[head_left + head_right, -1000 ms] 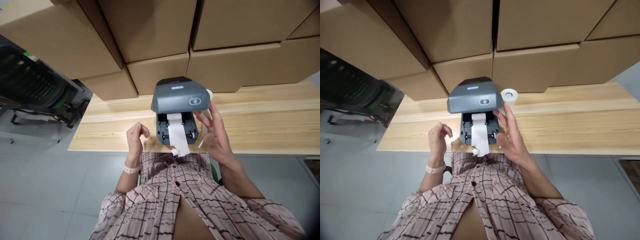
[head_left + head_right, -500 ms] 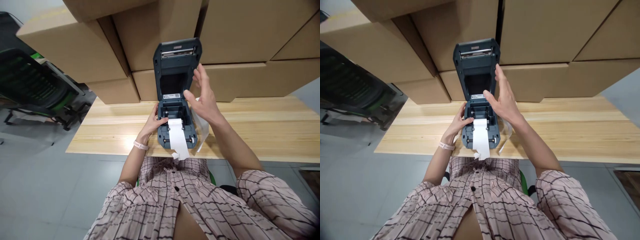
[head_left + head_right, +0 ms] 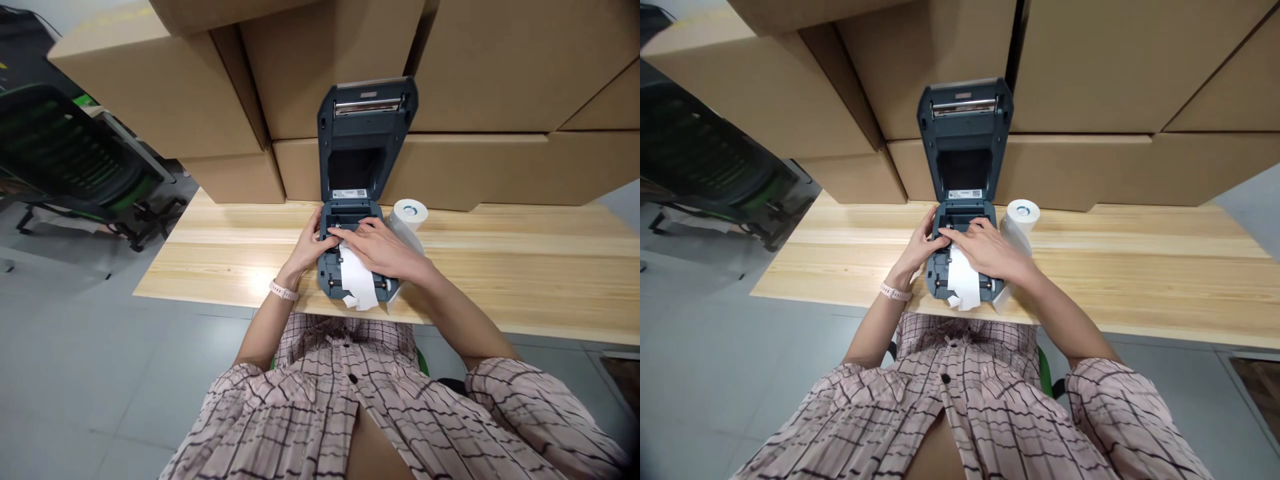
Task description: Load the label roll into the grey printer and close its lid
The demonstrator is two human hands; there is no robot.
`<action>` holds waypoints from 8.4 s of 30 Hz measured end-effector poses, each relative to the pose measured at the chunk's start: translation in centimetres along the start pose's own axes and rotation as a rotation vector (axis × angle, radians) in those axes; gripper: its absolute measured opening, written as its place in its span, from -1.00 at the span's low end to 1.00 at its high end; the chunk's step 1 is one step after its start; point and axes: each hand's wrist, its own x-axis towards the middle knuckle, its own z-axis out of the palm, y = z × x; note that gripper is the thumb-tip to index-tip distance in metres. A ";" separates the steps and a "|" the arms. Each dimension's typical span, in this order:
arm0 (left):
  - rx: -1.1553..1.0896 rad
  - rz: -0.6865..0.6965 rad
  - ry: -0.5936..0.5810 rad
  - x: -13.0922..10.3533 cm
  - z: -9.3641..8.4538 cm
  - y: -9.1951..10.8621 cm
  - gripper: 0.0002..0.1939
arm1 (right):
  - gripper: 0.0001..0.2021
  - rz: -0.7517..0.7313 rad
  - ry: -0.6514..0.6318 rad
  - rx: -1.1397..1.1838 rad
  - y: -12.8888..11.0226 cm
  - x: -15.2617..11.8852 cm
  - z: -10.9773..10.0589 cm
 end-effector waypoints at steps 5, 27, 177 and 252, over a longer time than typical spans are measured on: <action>0.020 0.021 -0.083 0.3 -1.1 0.4 0.08 | -0.43 0.070 -0.039 0.062 -0.1 0.7 -0.7; 0.003 0.006 -0.154 0.0 -1.9 0.3 0.09 | -0.24 0.495 0.573 0.842 5.4 -14.5 -5.4; 0.130 0.021 0.145 -9.0 2.9 -0.2 -0.07 | 0.11 0.551 0.499 1.096 -4.5 -7.8 4.7; 0.352 0.270 0.446 -14.0 4.8 -2.2 -0.38 | -0.43 0.607 0.788 0.685 -7.3 -10.5 8.0</action>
